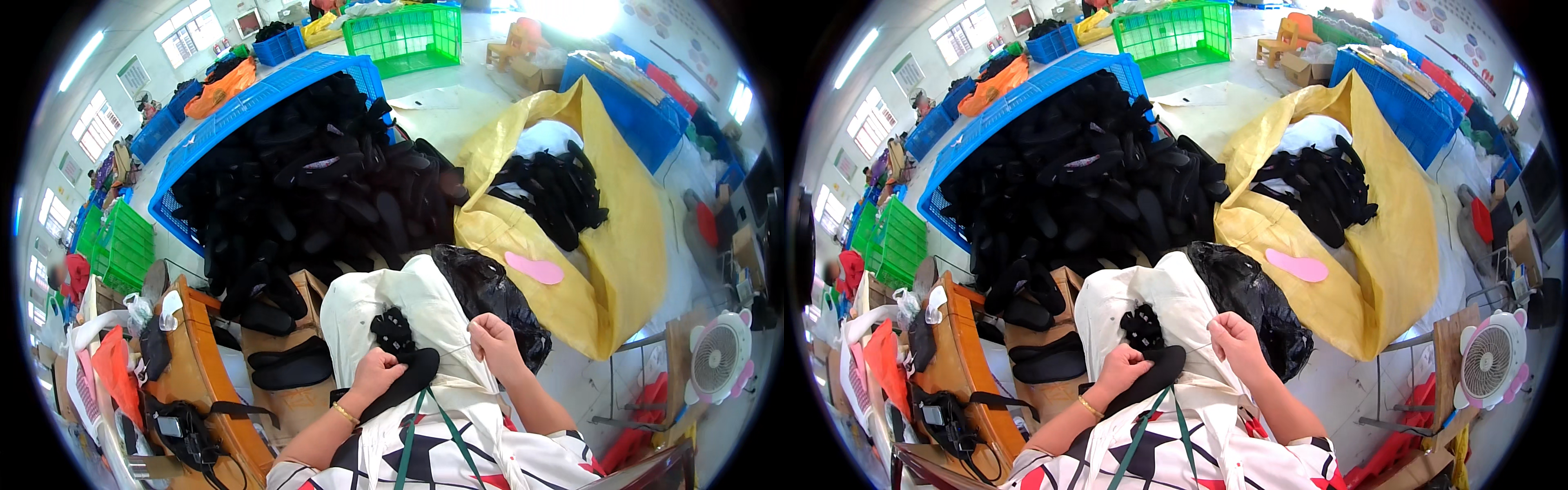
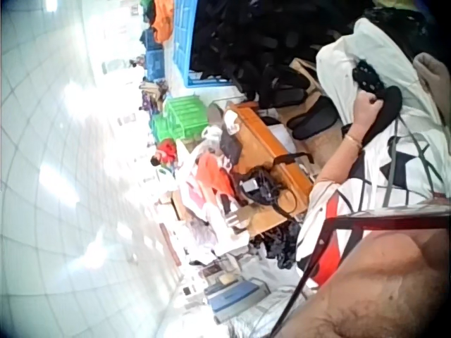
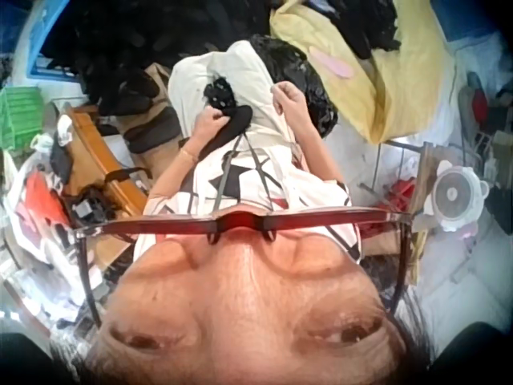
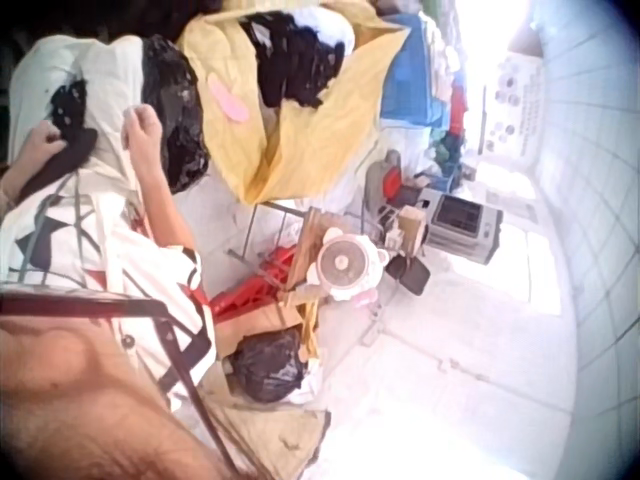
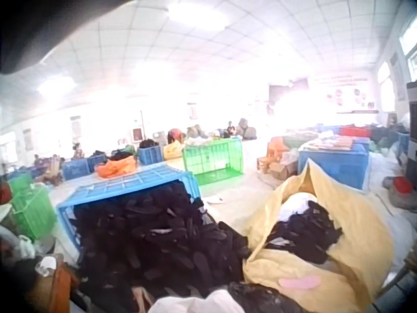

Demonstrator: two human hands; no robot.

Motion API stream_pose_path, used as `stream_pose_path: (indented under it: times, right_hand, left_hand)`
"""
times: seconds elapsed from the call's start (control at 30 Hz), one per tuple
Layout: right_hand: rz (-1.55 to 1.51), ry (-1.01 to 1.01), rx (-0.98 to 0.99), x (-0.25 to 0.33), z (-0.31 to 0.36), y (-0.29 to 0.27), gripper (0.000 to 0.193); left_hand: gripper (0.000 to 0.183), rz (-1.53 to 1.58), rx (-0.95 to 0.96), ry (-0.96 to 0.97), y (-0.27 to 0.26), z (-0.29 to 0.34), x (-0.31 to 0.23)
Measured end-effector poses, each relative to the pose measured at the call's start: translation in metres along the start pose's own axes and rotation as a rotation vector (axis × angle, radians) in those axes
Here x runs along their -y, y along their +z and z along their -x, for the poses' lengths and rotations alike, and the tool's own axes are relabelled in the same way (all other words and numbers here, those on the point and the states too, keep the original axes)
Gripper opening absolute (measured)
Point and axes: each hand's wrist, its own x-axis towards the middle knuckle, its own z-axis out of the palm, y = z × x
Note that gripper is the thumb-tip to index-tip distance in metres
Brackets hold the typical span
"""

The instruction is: The person hand-sews a black shoe using a needle and thread, repeatedly pulling the thread through the shoe's upper. The person works on multiple shoes, picking them up from a nearby pile and placing them back down after stitching.

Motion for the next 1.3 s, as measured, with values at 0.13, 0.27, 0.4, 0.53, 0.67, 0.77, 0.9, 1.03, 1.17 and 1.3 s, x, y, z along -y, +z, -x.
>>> stream_pose_path:
  times: [0.13, 0.27, 0.4, 0.53, 0.67, 0.77, 0.9, 1.03, 1.17, 1.3]
  right_hand:
    - [-0.081, -0.074, 0.028, 0.035, 0.011, 0.005, 0.010]
    - [-0.278, -0.275, 0.229, 0.080, 0.045, 0.023, 0.011]
    - [-0.094, -0.365, 0.425, 0.089, 0.060, 0.032, 0.013]
    - [-0.166, -0.351, 0.671, 0.099, 0.058, 0.047, 0.007]
    - [-0.223, -0.290, 0.748, 0.095, 0.059, 0.051, 0.010]
    - [-0.223, -0.272, 0.823, 0.094, 0.059, 0.049, 0.010]
    - [-0.182, -0.290, 0.971, 0.089, 0.059, 0.054, 0.005]
    - [0.146, -0.186, 1.212, 0.069, 0.025, 0.033, 0.006]
    - [0.702, -0.171, 0.756, 0.020, 0.005, 0.040, 0.007]
    - [0.948, -0.306, 0.489, -0.031, -0.004, 0.050, 0.005]
  left_hand:
    - [0.026, 0.064, -0.046, 0.112, 0.010, -0.001, 0.022]
    - [0.028, -0.016, 0.008, 0.135, 0.014, -0.001, 0.015]
    - [0.028, -0.042, 0.053, 0.060, 0.013, -0.004, 0.001]
    - [0.027, -0.075, -0.018, 0.068, -0.004, -0.001, -0.007]
    - [0.040, -0.105, -0.195, 0.104, -0.016, 0.004, -0.036]
    - [0.060, -0.201, -0.039, 0.099, -0.005, 0.005, -0.071]
    - [0.037, -0.099, 0.196, 0.022, -0.006, 0.010, -0.055]
    - [0.015, 0.652, 0.301, -0.340, -0.014, 0.011, -0.030]
    - [0.016, 0.722, 0.352, -0.425, -0.027, 0.011, -0.025]
    - [0.016, 0.271, 0.164, -0.130, -0.015, 0.021, -0.018]
